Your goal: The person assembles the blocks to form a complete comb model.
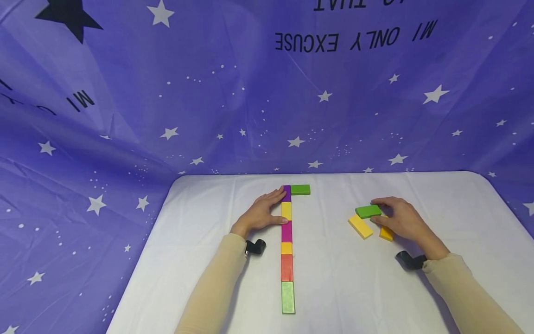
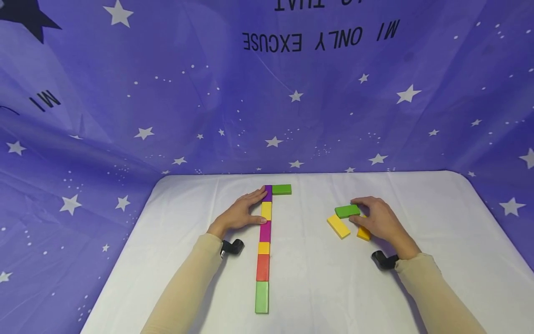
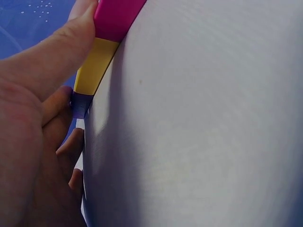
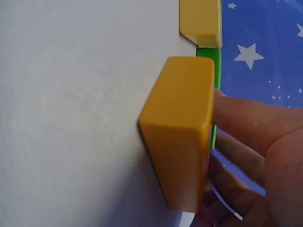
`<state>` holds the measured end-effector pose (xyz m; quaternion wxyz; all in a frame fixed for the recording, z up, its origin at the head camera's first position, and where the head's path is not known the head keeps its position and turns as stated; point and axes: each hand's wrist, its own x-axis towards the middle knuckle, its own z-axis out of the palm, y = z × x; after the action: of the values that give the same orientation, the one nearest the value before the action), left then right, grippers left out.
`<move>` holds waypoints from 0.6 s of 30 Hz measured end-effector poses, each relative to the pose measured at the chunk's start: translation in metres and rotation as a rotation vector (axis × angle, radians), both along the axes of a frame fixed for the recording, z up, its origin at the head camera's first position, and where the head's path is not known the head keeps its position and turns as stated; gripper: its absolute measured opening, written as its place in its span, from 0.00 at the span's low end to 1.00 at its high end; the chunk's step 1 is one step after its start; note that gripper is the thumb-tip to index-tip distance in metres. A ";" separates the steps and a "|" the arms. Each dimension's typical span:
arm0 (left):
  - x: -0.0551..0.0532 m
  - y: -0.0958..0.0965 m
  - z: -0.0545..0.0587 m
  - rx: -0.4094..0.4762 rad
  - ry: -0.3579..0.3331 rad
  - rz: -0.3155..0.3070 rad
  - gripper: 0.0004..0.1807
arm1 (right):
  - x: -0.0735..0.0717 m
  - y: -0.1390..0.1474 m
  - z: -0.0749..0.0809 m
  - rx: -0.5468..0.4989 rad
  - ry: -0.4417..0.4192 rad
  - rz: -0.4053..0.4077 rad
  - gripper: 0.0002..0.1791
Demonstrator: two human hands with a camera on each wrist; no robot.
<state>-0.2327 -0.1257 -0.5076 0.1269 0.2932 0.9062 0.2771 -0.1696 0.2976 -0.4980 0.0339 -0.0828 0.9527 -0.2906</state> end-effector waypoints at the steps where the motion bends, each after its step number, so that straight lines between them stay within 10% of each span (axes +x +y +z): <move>1: 0.000 0.000 0.000 -0.001 0.001 0.001 0.52 | 0.000 0.000 0.000 -0.001 -0.002 0.008 0.27; 18: 0.001 0.001 0.000 0.007 -0.004 0.007 0.52 | 0.000 0.000 -0.002 -0.014 0.047 -0.010 0.22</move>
<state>-0.2319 -0.1247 -0.5071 0.1269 0.2900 0.9060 0.2811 -0.1693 0.2975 -0.5002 0.0096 -0.0851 0.9516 -0.2953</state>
